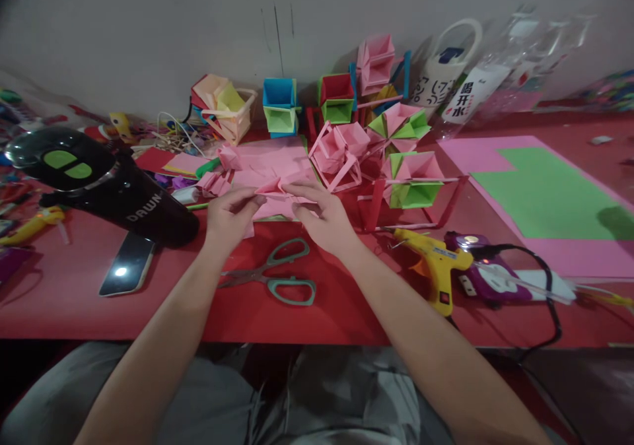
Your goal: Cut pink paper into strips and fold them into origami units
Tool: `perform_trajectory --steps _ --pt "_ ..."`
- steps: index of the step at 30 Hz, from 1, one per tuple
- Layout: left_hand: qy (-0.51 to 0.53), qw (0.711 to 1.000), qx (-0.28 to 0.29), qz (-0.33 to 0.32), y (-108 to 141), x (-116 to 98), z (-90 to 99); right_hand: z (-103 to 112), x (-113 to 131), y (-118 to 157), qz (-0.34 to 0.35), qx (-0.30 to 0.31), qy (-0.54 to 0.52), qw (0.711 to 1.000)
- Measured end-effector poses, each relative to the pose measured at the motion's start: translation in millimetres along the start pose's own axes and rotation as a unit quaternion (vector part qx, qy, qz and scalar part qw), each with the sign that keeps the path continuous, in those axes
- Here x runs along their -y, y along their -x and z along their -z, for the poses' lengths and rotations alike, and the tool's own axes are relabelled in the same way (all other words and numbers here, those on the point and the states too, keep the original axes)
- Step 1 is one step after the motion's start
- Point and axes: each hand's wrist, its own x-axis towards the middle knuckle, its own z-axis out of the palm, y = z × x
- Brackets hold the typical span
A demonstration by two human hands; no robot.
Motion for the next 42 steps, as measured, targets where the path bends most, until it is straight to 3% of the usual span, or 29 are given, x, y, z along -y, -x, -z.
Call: perform_trajectory --steps 4,13,21,34,38,42 --pt "0.084 0.993 0.029 0.077 -2 -3 -0.4 3 4 -1 -0.028 -0.005 -0.009 1.0" --pt "0.123 0.977 0.115 0.132 -3 -5 0.8 2 1 -3 -0.072 0.001 -0.07 0.995" --pt "0.211 0.948 0.13 0.199 -1 -6 1.3 4 0 -4 -0.13 0.029 -0.141 0.981" --pt "0.188 0.958 0.135 0.169 -2 -7 4.3 1 -1 -2 -0.146 0.043 -0.16 0.975" --pt "0.216 0.938 0.159 0.22 -1 -10 6.3 3 2 -2 -0.117 0.078 -0.119 0.983" --pt "0.227 0.931 0.157 0.239 -1 -14 6.5 8 -1 -3 -0.06 0.098 0.021 0.993"
